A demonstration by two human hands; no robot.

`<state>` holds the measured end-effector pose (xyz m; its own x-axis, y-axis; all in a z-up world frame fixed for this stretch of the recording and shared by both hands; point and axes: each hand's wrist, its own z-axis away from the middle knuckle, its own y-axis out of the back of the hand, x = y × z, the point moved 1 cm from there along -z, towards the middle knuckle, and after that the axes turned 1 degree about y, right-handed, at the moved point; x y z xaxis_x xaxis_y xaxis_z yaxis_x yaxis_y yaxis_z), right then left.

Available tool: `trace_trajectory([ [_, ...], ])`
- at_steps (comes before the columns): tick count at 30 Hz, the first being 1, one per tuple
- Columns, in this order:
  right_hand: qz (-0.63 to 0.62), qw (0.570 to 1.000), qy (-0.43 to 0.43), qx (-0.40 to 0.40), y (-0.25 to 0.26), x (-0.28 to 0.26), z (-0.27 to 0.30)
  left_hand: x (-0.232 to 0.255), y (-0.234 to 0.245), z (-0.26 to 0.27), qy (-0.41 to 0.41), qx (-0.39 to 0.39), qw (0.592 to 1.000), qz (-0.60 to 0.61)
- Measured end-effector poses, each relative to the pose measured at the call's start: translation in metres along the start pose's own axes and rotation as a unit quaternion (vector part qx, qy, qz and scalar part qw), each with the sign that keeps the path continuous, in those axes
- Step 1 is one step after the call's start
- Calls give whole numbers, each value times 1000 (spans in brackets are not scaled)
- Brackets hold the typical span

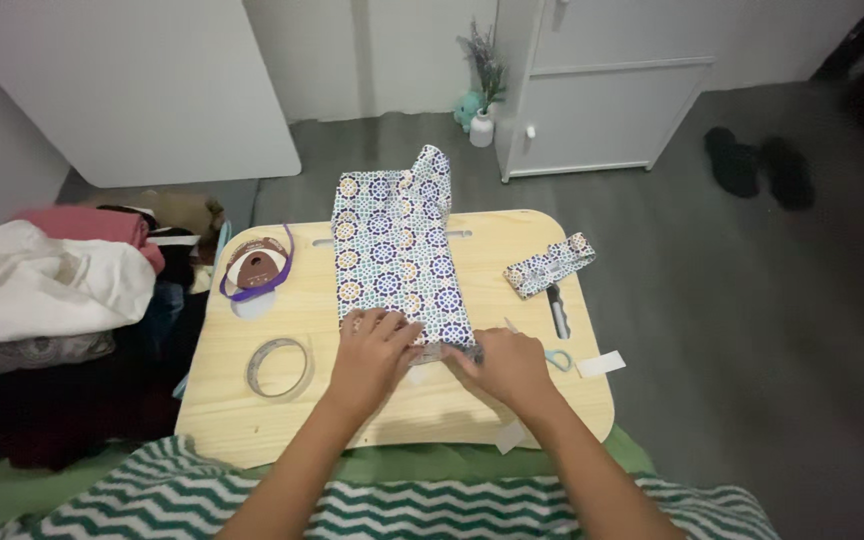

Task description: The person wraps a rectangular item with patterned wrapping paper on a small wooden table. They fold the paper edges, secure them with clear tape, and trim excess paper with scissors. The wrapped item is then flipped and smoothed.

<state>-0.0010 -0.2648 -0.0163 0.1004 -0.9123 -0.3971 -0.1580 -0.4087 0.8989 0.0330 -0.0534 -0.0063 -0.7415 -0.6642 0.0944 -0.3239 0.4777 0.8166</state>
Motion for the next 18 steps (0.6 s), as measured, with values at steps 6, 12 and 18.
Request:
trace_trajectory([
  [6, 27, 994, -32, -97, 6, 7, -4, -7, -4, 4, 18, -18, 1000, 0],
  [12, 8, 989, -39, -141, -1, 20, -2, -3, 3, 8, 35, -7, 999, 19],
  [18, -63, 994, 5, -84, -19, 20, 0, 5, -14, -4, 65, -61, 995, -42],
])
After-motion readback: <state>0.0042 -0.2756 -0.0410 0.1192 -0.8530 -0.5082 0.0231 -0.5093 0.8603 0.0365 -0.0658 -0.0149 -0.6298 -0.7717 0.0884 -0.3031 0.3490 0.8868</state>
